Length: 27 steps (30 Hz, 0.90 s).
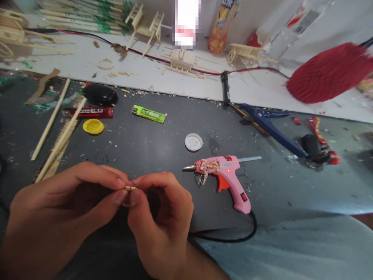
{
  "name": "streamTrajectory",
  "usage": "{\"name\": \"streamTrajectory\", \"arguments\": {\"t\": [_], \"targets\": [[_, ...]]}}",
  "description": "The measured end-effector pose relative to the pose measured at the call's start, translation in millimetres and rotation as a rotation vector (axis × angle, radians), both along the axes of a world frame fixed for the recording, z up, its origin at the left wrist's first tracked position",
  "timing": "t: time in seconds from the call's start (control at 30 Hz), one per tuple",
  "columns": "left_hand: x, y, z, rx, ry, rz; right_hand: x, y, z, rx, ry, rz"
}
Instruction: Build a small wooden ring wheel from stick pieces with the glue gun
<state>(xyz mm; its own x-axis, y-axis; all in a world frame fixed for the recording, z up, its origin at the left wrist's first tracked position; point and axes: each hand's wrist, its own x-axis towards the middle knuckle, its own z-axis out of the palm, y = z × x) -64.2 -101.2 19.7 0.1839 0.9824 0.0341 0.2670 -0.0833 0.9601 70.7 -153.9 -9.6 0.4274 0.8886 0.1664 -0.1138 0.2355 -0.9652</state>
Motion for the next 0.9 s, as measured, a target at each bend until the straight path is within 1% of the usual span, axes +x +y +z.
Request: {"name": "streamTrajectory", "arguments": {"t": [0.27,0.53,0.9], "targets": [[-1.8,0.7,-3.0,0.023,0.021,-0.001,-0.5,1.2,1.1,0.007,0.026,0.004],[-0.1,1.0,-0.1,0.021,0.04,-0.003,0.3,0.4,0.3,0.001,-0.001,-0.005],[-1.8,-0.4,-1.6,0.031,0.052,-0.002,0.7,0.7,-0.4,0.013,-0.011,-0.002]]}}
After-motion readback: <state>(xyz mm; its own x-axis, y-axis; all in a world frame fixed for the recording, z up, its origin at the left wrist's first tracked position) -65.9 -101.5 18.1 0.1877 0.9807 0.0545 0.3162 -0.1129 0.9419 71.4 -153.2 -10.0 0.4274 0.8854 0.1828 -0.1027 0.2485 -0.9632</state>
